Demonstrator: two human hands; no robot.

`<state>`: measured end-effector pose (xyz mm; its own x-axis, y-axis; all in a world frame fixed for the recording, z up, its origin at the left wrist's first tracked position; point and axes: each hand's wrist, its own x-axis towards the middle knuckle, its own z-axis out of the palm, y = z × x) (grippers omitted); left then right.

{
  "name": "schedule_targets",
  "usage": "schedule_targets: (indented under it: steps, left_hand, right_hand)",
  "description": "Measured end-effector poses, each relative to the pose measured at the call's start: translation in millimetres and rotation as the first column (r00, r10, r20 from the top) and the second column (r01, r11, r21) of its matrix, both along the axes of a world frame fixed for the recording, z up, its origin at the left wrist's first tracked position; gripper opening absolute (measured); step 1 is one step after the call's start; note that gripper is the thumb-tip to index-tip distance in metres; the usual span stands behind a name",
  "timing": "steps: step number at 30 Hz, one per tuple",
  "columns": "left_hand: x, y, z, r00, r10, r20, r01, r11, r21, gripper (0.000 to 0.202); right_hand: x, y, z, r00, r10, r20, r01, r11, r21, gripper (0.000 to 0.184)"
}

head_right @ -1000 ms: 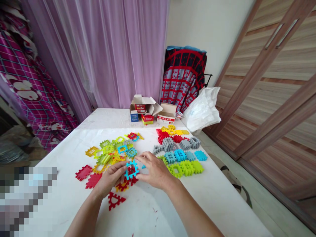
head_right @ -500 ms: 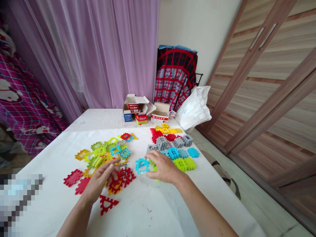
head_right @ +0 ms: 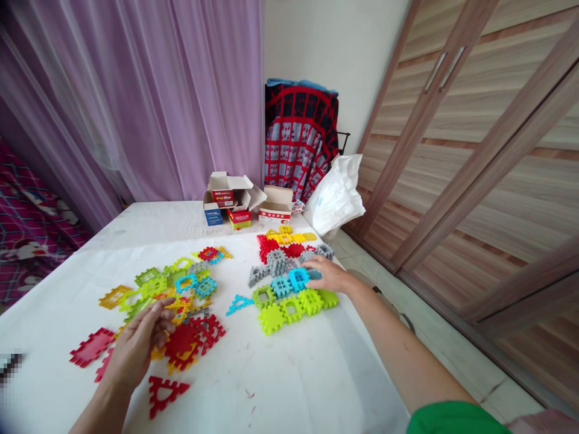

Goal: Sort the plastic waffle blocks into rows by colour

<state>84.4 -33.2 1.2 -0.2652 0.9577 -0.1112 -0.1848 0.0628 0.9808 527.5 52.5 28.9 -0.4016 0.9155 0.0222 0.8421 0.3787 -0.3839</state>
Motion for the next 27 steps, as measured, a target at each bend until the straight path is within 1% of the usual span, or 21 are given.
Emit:
schedule_targets:
  steps: [2,5,8,10,13,17,21,24,27]
  left_hand:
    - [-1.3,0.9,-1.2,1.0,0.017,0.009,-0.017,1.0,0.0,0.06]
    - [-1.6,2.3,-1.1,0.999,0.036,0.017,-0.036,0.999,-0.012,0.06]
    - [-0.4,2.9,0.6,0.998,0.051,0.024,-0.05,0.998,-0.03,0.06]
    - [0.3,3.2,1.3,0.998,0.062,0.016,-0.061,0.997,-0.036,0.059]
    - [0.1,3.8,0.0,0.998,0.06,-0.001,-0.06,0.998,-0.031,0.06]
    - [-2.5,4.6,-4.4,0.998,0.058,0.002,-0.058,0.998,-0.026,0.062]
    - [-3.7,3.9,-6.2,0.999,0.053,0.011,-0.053,0.998,-0.027,0.062]
    - [-2.5,3.2,-5.1,0.999,0.052,0.012,-0.052,0.998,-0.028,0.061]
    - [-1.1,3.4,-3.6,0.999,0.054,0.008,-0.053,0.998,-0.022,0.062]
  right_hand:
    - [1.6,3.8,-2.2,1.0,0.001,-0.004,-0.001,1.0,-0.002,0.054]
    - [6.9,8.9,-3.3,0.999,0.038,-0.009,-0.038,0.999,-0.019,0.055]
    - [12.4,13.1,-2.3,0.996,0.085,0.006,-0.085,0.995,-0.046,0.063]
    - [14.1,14.5,-0.8,0.994,0.106,0.024,-0.105,0.994,-0.04,0.069]
    - [11.4,13.3,2.0,0.993,0.094,0.075,-0.093,0.996,-0.02,0.069]
    - [-2.5,5.7,5.8,0.984,0.021,0.178,-0.026,0.999,0.026,0.062]
    - [-26.0,-4.0,12.8,0.955,-0.062,0.292,0.033,0.994,0.103,0.062]
    - [-45.0,-10.0,20.8,0.925,-0.118,0.362,0.082,0.99,0.113,0.059]
    - [-58.9,-13.1,27.2,0.909,-0.139,0.392,0.108,0.989,0.099,0.054]
